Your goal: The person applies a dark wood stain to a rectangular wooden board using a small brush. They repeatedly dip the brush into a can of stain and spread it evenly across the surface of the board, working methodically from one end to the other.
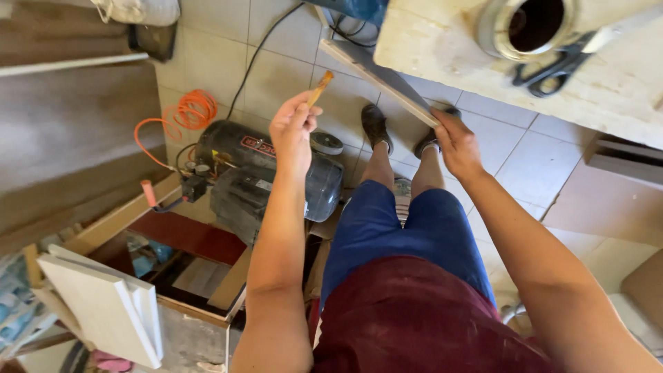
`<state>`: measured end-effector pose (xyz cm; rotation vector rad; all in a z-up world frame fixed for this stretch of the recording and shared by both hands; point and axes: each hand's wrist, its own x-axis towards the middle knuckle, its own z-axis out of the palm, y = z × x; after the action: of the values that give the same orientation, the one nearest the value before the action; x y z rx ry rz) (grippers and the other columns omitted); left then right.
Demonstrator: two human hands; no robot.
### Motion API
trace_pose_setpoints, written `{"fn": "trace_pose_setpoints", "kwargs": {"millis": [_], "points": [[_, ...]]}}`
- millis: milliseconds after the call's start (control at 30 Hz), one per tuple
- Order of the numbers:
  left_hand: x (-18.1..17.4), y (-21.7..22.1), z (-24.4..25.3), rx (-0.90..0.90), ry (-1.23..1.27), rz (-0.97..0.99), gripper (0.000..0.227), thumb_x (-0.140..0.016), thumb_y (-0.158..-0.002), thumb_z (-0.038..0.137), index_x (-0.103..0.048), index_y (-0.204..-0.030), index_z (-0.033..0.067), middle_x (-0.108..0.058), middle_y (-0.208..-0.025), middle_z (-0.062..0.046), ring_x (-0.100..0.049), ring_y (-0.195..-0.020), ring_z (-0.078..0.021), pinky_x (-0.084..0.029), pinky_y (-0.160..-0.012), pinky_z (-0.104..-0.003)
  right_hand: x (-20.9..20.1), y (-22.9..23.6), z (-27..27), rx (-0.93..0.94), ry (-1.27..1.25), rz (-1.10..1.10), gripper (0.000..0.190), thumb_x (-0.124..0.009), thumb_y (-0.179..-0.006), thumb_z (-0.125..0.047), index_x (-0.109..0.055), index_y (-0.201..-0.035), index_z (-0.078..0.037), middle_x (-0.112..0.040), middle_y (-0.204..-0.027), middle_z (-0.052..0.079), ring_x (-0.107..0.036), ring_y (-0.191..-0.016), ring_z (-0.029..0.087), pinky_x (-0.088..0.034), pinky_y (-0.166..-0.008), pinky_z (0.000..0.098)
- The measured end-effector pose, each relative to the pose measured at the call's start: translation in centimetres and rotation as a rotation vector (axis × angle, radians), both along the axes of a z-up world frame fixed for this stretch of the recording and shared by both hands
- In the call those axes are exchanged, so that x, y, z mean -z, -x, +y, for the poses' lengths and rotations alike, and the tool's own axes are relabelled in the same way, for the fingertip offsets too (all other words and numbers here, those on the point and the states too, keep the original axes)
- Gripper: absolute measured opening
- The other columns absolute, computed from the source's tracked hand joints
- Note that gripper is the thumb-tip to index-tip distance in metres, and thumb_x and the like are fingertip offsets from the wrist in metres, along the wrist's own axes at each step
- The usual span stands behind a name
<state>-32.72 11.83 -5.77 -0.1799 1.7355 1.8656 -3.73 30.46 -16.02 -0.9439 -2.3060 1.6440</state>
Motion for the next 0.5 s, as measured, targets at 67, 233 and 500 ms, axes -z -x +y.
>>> {"fn": "trace_pose_setpoints", "kwargs": {"millis": [67, 233, 500], "points": [[3.8, 0.7, -0.7, 0.085, -0.096, -0.013, 0.023, -0.065, -0.103, 0.009, -0.071, -0.123, -0.0010, -0.074, -0.083, -0.014, -0.055, -0.066, -0.0033, -0.033, -0.058, -0.013, -0.1, 0.3, -0.2, 0.028, -0.025, 0.050, 0.036, -0.053, -0.114, -0.015, -0.066, -0.147, -0.006, -0.068, -0.139, 0.022, -0.062, -0.129, 0.043, -0.049, -0.110, 0.0531], [10.2, 2.4, -0.9, 0.141, -0.156, 0.079, 0.020, -0.063, -0.107, 0.008, -0.072, -0.121, -0.0006, -0.062, -0.076, -0.012, -0.049, -0.062, -0.0099, -0.037, -0.057, -0.020, 0.3, 0.8, -1.1, 0.053, -0.017, 0.047, 0.035, -0.051, -0.117, -0.017, -0.066, -0.144, -0.002, -0.067, -0.140, 0.023, -0.063, -0.130, 0.042, -0.049, -0.110, 0.0526], [9.7, 4.8, -0.5, 0.204, 0.226, 0.393, 0.011, -0.075, -0.101, 0.020, -0.078, -0.111, 0.0160, -0.074, -0.082, -0.002, -0.066, -0.070, -0.0077, -0.056, -0.066, -0.023, -0.1, 1.2, -1.2, 0.071, -0.036, -0.017, 0.038, -0.053, -0.118, -0.026, -0.067, -0.143, -0.002, -0.069, -0.136, 0.023, -0.066, -0.122, 0.042, -0.051, -0.106, 0.0515]]}}
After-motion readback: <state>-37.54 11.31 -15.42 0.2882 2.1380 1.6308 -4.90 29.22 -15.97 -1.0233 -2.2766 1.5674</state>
